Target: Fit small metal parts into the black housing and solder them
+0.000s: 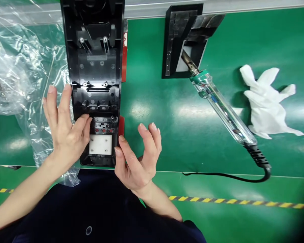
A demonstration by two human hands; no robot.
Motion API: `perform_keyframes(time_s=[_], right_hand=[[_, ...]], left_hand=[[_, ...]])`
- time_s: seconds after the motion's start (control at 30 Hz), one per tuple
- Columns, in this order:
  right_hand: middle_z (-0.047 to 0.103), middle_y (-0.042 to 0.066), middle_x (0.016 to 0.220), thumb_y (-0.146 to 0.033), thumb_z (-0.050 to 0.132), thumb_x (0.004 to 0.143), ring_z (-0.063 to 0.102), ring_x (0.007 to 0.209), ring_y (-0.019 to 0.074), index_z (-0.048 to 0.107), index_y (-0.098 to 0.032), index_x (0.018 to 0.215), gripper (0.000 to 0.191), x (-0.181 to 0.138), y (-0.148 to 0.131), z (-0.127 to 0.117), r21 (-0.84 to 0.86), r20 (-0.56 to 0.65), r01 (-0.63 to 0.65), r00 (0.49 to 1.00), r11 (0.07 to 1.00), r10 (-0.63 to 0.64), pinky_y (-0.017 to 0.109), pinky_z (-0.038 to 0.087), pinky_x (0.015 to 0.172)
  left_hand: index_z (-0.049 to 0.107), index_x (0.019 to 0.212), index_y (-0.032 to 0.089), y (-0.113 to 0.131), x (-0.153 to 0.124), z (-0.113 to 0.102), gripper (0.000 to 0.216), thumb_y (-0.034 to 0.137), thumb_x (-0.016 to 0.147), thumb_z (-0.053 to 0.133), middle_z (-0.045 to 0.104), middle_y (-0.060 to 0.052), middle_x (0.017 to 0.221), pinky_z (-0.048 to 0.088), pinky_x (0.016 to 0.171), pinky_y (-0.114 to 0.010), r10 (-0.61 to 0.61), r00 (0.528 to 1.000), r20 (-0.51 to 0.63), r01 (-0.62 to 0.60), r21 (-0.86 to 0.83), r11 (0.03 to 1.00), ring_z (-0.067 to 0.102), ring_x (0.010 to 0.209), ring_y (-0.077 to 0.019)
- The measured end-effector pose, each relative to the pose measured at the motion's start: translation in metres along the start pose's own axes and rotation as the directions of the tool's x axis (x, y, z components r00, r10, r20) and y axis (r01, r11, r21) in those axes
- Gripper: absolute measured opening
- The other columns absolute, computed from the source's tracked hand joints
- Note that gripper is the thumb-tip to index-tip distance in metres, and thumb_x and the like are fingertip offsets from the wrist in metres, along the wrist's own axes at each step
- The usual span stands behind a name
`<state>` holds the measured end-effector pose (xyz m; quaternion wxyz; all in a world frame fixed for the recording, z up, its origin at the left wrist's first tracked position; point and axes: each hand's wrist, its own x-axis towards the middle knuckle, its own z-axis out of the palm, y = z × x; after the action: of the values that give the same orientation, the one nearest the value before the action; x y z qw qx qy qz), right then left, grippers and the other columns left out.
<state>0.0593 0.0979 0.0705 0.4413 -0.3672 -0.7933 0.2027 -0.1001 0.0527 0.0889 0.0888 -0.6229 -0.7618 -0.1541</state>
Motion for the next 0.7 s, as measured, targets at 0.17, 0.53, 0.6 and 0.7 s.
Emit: perform_keyframes(time_s=[0.17,0.53,0.6,0.7], right_hand=[[0.045,0.018,0.122,-0.017,0.044,0.094,0.04,0.12,0.034,0.061,-0.006,0.091,0.021,0.0,-0.001,0.0,0.004,0.001,-0.01,1.0,1.0,0.01,0.06,0.038,0.094],[0.031,0.021,0.134,-0.023,0.048,0.095,0.025,0.13,0.0377,0.064,-0.009,0.101,0.023,0.009,-0.009,0.003,-0.168,0.289,0.0,0.956,0.986,0.049,0.058,0.032,0.103],[0.028,0.021,0.136,-0.024,0.048,0.095,0.023,0.131,0.0373,0.064,-0.01,0.104,0.023,0.011,-0.011,0.005,-0.232,0.337,0.011,0.939,0.973,0.07,0.058,0.032,0.103],[0.026,0.021,0.137,-0.029,0.048,0.096,0.02,0.133,0.0369,0.062,-0.011,0.108,0.026,0.012,-0.015,0.008,-0.319,0.379,0.024,0.919,0.947,0.104,0.058,0.03,0.105]], left_hand=[[0.063,0.091,0.013,-0.003,-0.006,-0.008,0.018,0.009,0.074,0.068,0.015,-0.009,0.151,0.019,0.108,-0.069,0.047,0.998,-0.031,-0.047,-0.01,0.999,0.012,0.139,-0.0395],[0.063,0.105,0.016,-0.002,-0.024,-0.018,0.035,0.01,0.071,0.07,0.009,-0.013,0.152,0.018,0.108,-0.07,-0.002,0.999,0.035,0.002,-0.02,1.0,0.007,0.14,-0.0413],[0.062,0.109,0.016,-0.002,-0.023,-0.016,0.036,0.013,0.075,0.068,0.005,-0.013,0.152,0.017,0.108,-0.071,-0.02,0.997,0.081,0.022,-0.02,1.0,0.004,0.139,-0.0421],[0.062,0.112,0.015,-0.002,-0.023,-0.014,0.036,0.016,0.077,0.067,0.004,-0.015,0.152,0.014,0.11,-0.069,-0.025,0.992,0.125,0.028,-0.025,0.999,0.002,0.14,-0.042]])
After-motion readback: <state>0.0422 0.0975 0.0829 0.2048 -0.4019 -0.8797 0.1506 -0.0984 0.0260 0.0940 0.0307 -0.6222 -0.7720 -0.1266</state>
